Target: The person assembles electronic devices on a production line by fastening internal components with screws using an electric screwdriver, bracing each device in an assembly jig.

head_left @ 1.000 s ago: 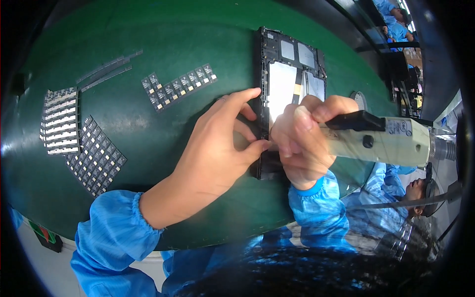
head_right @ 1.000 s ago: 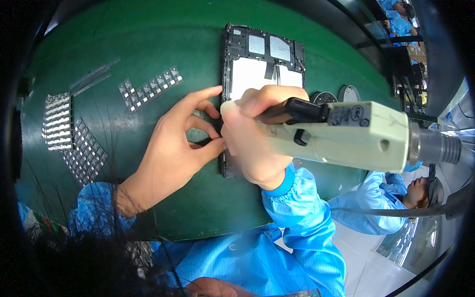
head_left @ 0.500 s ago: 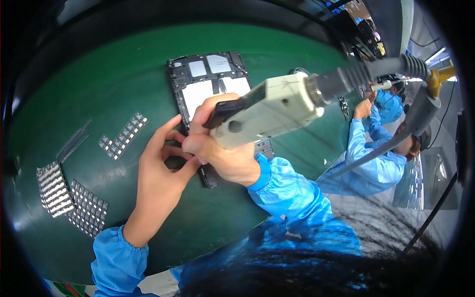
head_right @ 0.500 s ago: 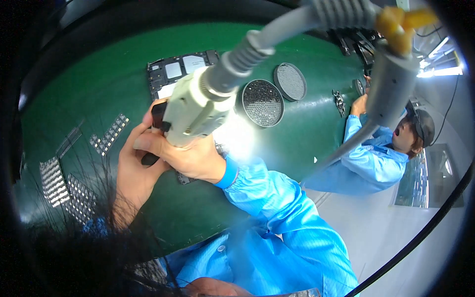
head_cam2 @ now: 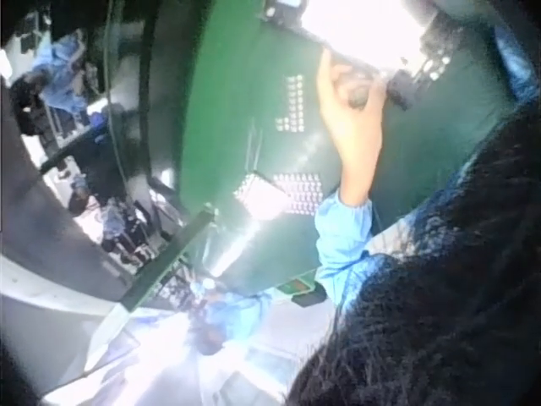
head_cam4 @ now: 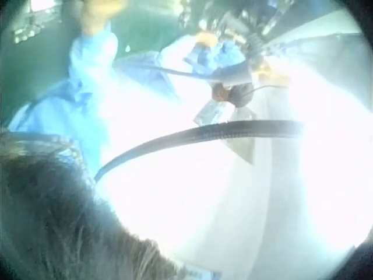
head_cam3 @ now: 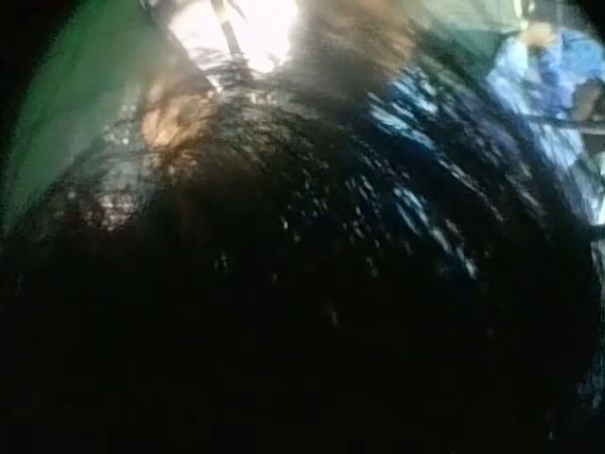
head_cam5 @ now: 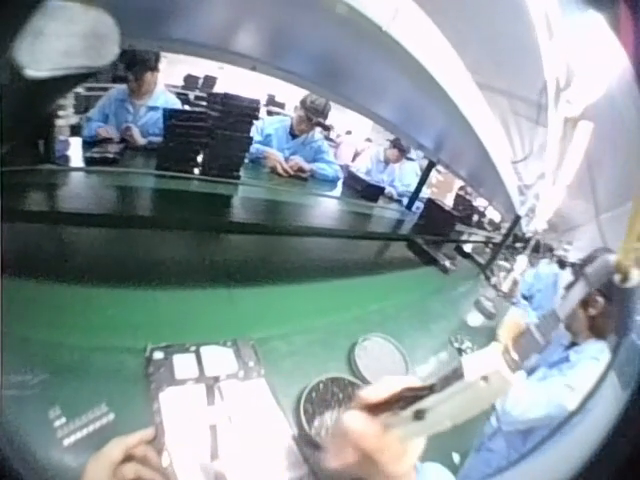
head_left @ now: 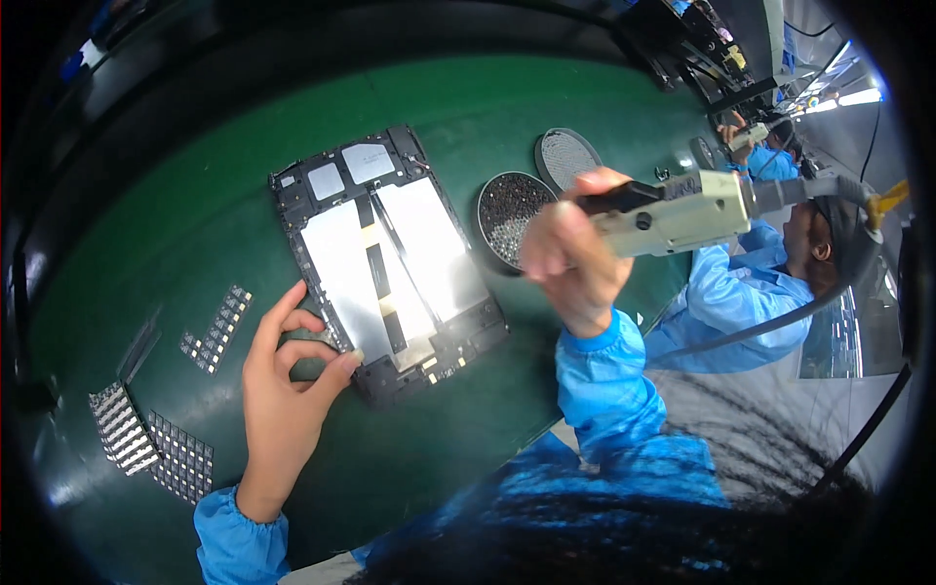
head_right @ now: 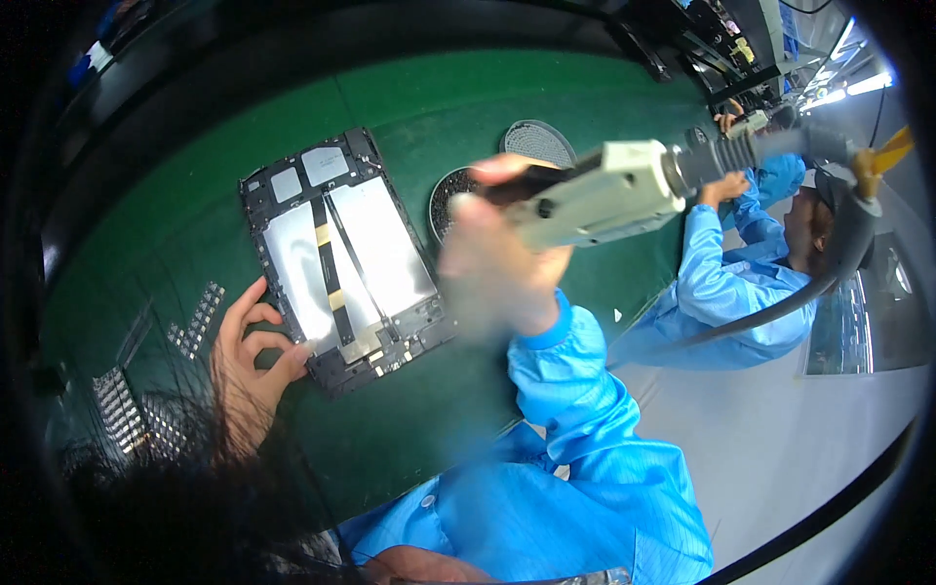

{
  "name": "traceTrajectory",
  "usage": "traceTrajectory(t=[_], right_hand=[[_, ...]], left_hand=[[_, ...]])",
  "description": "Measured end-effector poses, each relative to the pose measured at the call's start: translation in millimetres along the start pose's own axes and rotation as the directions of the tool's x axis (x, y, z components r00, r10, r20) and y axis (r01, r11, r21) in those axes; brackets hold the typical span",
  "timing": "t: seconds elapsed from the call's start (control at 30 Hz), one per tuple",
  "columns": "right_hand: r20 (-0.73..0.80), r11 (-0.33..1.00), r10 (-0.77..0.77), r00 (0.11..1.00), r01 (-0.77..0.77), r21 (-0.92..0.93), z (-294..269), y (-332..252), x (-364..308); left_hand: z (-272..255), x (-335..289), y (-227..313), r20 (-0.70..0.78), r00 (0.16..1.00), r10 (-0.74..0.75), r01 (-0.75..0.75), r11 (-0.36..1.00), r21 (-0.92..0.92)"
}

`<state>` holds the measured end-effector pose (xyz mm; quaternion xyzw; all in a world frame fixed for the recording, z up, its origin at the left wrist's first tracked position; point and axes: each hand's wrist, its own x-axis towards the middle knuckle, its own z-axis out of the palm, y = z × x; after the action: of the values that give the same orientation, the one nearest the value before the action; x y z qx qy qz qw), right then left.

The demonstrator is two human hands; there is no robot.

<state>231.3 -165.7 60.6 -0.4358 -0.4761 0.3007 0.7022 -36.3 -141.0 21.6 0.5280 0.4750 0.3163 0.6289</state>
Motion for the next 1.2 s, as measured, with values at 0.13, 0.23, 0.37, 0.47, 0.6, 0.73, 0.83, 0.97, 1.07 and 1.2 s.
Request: traceTrajectory(t=[0.13,0.23,0.37,0.47,0.6,0.73,0.83,0.97,1.07,1.2], right_hand=[[-0.178,0.999,-0.012,0.984,0.020,0.045,-43,25,2],[-0.196,0.996,0.015,0.981,0.002,0.090,-42,24,7],[-0.162,0.998,0.057,0.985,-0.050,0.047,-44,32,4],[-0.166,0.994,0.106,0.980,-0.101,0.040,-41,39,4],[-0.222,0.979,0.174,0.959,-0.143,0.148,-37,28,8],[-0.201,0.983,0.148,0.968,-0.122,0.135,-36,31,7],[-0.205,0.984,0.140,0.969,-0.112,0.139,-34,30,6],[-0.180,0.975,0.169,0.969,-0.139,0.172,-35,29,6],[-0.129,0.984,0.166,0.978,-0.156,0.087,-36,30,8],[-0.042,0.993,0.103,0.994,-0.105,-0.061,-29,34,3]], left_hand=[[1,-2,3,-0.010,0.999,-0.036,0.036,0.999,0.022],[2,-1,5,-0.034,0.997,-0.068,0.068,0.998,0.005],[2,3,1,-0.013,0.997,-0.073,0.073,0.997,0.015],[0,7,-7,0.006,0.999,-0.047,0.047,0.999,-0.001],[1,4,5,0.019,0.998,-0.054,0.054,0.998,-0.014],[-3,5,-3,0.041,0.999,0.016,-0.017,0.999,0.034],[-3,4,-3,0.024,0.999,-0.033,0.033,0.999,0.002],[-1,6,1,0.026,0.999,-0.043,0.043,0.999,0.011],[0,2,6,-0.010,0.999,-0.054,0.054,0.998,-0.019],[-7,-3,4,0.005,0.998,-0.066,0.066,0.998,0.011]])
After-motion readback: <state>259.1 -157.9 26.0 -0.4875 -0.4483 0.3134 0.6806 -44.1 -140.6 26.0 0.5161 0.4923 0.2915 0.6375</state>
